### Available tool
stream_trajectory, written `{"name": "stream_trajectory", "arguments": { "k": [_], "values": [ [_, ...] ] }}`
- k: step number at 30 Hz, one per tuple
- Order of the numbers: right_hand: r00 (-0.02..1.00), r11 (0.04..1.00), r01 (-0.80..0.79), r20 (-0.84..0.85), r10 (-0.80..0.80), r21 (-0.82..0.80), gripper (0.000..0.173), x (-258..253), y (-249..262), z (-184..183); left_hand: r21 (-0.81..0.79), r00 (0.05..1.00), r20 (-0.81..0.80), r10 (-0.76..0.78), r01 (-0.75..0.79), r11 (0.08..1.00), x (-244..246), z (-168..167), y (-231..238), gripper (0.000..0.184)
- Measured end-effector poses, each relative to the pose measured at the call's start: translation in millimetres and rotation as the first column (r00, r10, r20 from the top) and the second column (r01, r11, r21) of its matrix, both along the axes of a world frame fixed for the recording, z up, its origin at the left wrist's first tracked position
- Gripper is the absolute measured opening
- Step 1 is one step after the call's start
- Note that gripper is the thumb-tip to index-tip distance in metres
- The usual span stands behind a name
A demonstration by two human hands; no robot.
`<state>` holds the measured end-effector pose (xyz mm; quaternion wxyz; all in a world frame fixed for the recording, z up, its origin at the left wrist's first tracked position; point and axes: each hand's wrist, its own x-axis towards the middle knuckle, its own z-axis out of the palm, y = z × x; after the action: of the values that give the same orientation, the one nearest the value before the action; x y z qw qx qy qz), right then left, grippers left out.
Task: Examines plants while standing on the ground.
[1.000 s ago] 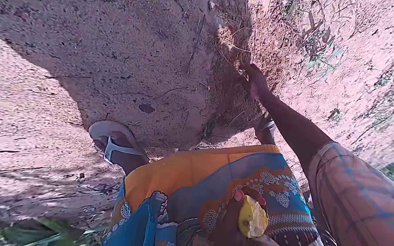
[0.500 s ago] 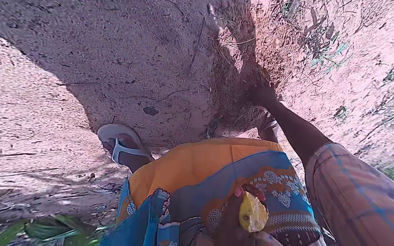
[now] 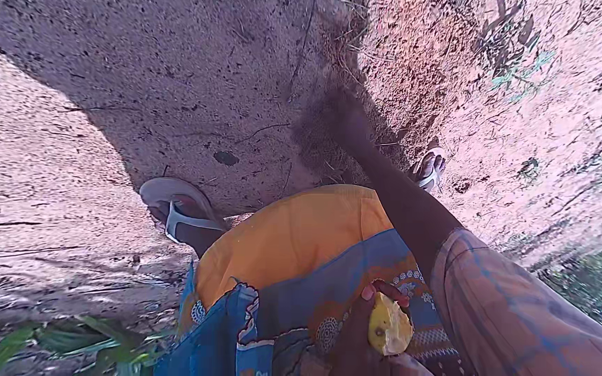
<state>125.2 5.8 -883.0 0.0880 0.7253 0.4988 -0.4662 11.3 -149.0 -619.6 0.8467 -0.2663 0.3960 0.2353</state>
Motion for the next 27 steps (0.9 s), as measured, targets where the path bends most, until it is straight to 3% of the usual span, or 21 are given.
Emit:
{"name": "stream_trajectory", "arguments": {
  "k": [4, 6, 8, 10, 12, 15, 18, 22, 25, 27],
  "values": [
    [0.941, 0.943, -0.331, 0.060, 0.332, -0.030, 0.045, 18.2, -47.7, -12.7, -0.016, 0.999, -0.035, -0.003, 0.003, 1.000, -0.6, -1.9, 4.6, 0.059],
    [0.846, 0.824, -0.527, -0.040, 0.531, -0.206, 0.047, 53.3, -71.3, 4.8, -0.008, 0.999, -0.021, 0.024, -0.024, 1.000, 1.2, 1.2, 5.9, 0.056],
    [0.773, 0.697, -0.625, -0.152, 0.616, -0.352, 0.049, 83.8, -80.3, 19.3, 0.032, 0.998, 0.008, 0.058, -0.058, 0.998, -0.4, 2.3, 8.0, 0.055],
    [0.751, 0.702, -0.649, -0.102, 0.652, -0.292, 0.038, 107.0, -80.6, 16.5, 0.051, 0.998, 0.013, 0.066, -0.066, 0.996, -4.3, 1.0, 11.5, 0.056],
    [0.792, 0.781, -0.583, 0.056, 0.608, -0.226, 0.035, 125.3, -63.6, 13.4, 0.044, 1.000, -0.009, 0.016, -0.016, 0.999, -6.7, 1.8, 11.2, 0.058],
    [0.918, 0.933, -0.262, 0.236, 0.320, -0.246, 0.060, 122.7, -5.9, 4.1, 0.065, 1.000, 0.015, -0.009, 0.008, 0.998, -12.7, -5.0, -7.5, 0.067],
    [0.968, 0.954, -0.110, 0.188, 0.167, -0.278, 0.064, 74.9, 4.2, -11.5, 0.022, 0.999, -0.016, 0.028, -0.028, 0.999, -4.5, -5.1, -7.6, 0.063],
    [0.941, 0.906, -0.325, 0.000, 0.338, -0.270, 0.056, 42.8, -54.7, -10.2, -0.003, 0.998, -0.066, 0.007, -0.008, 1.000, 4.7, -2.0, 3.1, 0.059],
    [0.812, 0.768, -0.573, -0.070, 0.579, -0.288, 0.070, 78.6, -75.2, -6.4, 0.023, 0.997, -0.063, 0.036, -0.035, 0.999, 3.9, -5.1, 9.3, 0.058],
    [0.778, 0.721, -0.585, -0.005, 0.628, -0.371, 0.064, 96.4, -68.4, 7.9, -0.010, 0.997, -0.047, 0.066, -0.067, 0.998, 1.6, -2.5, 7.5, 0.057]
  ]
}}
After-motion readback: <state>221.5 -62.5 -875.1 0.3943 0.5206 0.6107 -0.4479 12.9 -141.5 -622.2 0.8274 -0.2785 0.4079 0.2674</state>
